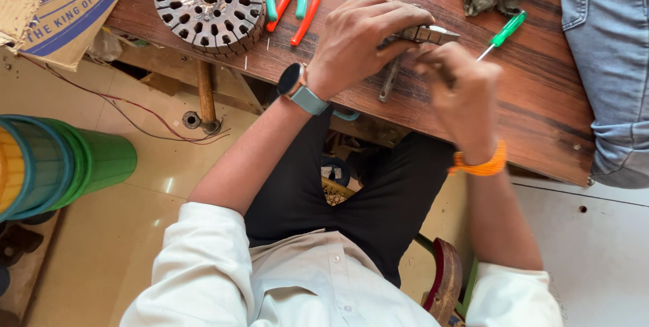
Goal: The person holds a small circular electrical component and repeatedly uses a green screwdriver to adjust or tighten parts on its surface. The person rotates the component to access different areas while seated at a workbench with tools and other parts nearby.
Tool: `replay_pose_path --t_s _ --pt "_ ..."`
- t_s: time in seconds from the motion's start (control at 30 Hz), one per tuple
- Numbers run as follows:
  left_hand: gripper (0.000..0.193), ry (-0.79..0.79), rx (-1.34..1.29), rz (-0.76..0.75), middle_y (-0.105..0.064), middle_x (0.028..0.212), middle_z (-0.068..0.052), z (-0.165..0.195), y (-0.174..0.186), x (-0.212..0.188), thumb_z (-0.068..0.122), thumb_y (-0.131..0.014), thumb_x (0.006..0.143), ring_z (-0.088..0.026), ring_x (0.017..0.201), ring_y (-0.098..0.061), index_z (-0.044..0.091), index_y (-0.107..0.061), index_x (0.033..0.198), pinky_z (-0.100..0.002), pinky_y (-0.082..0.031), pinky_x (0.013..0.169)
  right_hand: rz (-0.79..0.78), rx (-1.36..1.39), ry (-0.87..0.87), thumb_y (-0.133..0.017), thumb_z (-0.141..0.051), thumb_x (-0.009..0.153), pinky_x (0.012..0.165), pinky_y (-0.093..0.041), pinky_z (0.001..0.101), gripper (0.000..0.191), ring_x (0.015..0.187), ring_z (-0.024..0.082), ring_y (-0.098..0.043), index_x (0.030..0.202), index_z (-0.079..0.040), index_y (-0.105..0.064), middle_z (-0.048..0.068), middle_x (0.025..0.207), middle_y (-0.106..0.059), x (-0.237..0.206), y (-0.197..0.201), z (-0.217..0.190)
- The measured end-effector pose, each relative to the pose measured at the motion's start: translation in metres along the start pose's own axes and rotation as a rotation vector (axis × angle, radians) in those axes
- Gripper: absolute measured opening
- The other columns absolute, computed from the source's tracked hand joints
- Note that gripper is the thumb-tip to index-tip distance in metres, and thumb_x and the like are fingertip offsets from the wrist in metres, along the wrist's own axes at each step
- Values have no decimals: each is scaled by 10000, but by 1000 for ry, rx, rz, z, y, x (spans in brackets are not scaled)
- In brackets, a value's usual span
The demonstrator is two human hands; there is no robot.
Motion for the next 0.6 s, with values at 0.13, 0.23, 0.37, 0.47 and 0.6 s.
replay_pose_path --t_s 0.13,0.23,0.37,0.47,0.6 --pt "463 -243 189 80 -481 1570 -2 16 2 -21 137 -755 915 -236 1367 -489 184 -673 1368 -362 -478 1124 9 -139 21 -722 47 937 683 -541 335 98 748 230 -718 1027 9 -715 156 889 -719 -16 -29 6" --pt "400 -376 308 92 -410 1596 27 26 -1 -39 195 -773 925 -200 1403 -434 224 -705 1319 -388 -398 1143 -16 -127 1 -751 23 941 684 -532 318 99 743 226 -693 1031 2 -715 160 879 -698 -26 -24 9" --pt "270 -384 315 83 -558 1477 45 26 -1 -44 222 -795 903 -182 1320 -480 175 -748 1165 -374 -401 1110 -103 -162 -103 -789 13 905 592 -458 293 98 581 161 -553 985 -12 -738 121 759 -655 -33 2 0" --pt "169 -285 223 110 -657 1243 11 26 -4 -39 217 -825 947 -182 1099 -579 125 -757 1072 -364 -478 961 -76 -158 -61 -767 22 949 573 -442 255 99 614 85 -569 1030 -23 -733 63 772 -683 -26 20 -16" --pt "102 169 -165 328 -701 1010 -37 23 -11 -40 146 -809 930 -150 778 -691 82 -740 971 -299 -545 678 -36 -263 69 -773 32 1020 551 -383 265 62 590 83 -524 1046 -9 -733 58 751 -660 2 28 -22"
Point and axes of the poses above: each hand's wrist, its own x-axis towards the middle knuckle, its own y-axis out of the back of the hand, z = x × y, the point moved 5 cm from there along x, towards the middle knuckle
